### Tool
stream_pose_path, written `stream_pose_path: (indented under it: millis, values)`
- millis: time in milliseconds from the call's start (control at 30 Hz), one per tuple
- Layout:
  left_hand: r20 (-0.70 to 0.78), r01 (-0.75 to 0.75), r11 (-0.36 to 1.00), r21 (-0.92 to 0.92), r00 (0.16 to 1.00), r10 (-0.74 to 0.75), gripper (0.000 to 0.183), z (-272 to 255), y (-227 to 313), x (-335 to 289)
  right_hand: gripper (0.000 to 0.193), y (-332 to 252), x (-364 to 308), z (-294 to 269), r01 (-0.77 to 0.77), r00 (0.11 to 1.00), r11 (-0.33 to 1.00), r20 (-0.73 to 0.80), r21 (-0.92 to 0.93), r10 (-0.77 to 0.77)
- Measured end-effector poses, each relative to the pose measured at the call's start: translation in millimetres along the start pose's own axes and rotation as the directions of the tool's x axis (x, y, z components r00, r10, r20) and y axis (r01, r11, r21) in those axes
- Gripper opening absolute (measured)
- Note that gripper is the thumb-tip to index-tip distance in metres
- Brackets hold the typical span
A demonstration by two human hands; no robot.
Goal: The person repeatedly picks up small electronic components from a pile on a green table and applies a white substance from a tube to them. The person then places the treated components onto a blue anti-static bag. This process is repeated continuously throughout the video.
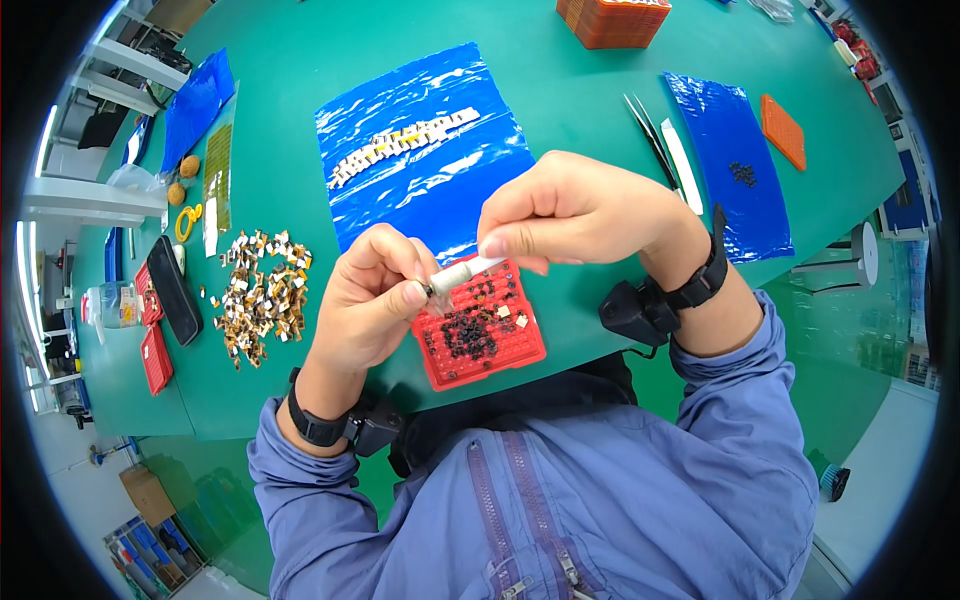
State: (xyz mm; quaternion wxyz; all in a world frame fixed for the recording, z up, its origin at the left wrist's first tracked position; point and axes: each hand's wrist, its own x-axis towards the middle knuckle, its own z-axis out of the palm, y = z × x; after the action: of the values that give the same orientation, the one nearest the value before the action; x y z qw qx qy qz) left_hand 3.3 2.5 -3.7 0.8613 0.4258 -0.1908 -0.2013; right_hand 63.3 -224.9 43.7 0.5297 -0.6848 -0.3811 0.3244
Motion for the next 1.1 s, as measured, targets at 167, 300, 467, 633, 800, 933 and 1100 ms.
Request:
stream_pose_path:
  millis: [167,300,467,633,800,933,1100]
  values:
    - [0.013,0.006,1.0,-0.011,1.0,-0.006,0.011,2,1,1,0.015,1,-1,3,0.037,0.999,0.997,-0.027,0.071,-0.035]
    - [0.034,0.029,0.999,0.031,0.999,-0.03,0.011,2,1,0,0.016,0,-2,-1,0.036,0.999,0.999,0.007,-0.014,-0.036]
    - [0.028,0.019,0.999,0.038,0.999,-0.02,0.01,3,-1,0,0.014,-8,-2,-2,-0.187,0.979,0.982,0.084,0.001,0.186]
    - [0.037,0.093,0.992,0.083,0.995,-0.096,0.011,5,1,-1,0.016,7,-3,-5,0.039,0.998,0.998,0.052,-0.04,-0.037]
    - [0.053,0.137,0.982,0.131,0.988,-0.145,0.011,3,4,-2,0.019,13,-3,-12,0.019,0.995,0.998,0.098,-0.068,-0.012]
    - [0.081,0.165,0.967,0.193,0.98,-0.183,0.01,8,9,-2,0.024,24,-1,-13,0.055,0.996,0.997,0.07,0.056,-0.059]
    - [0.103,0.151,0.969,0.193,0.979,-0.174,0.012,9,10,-2,0.02,18,-2,-19,0.023,0.993,0.992,0.115,0.123,-0.037]
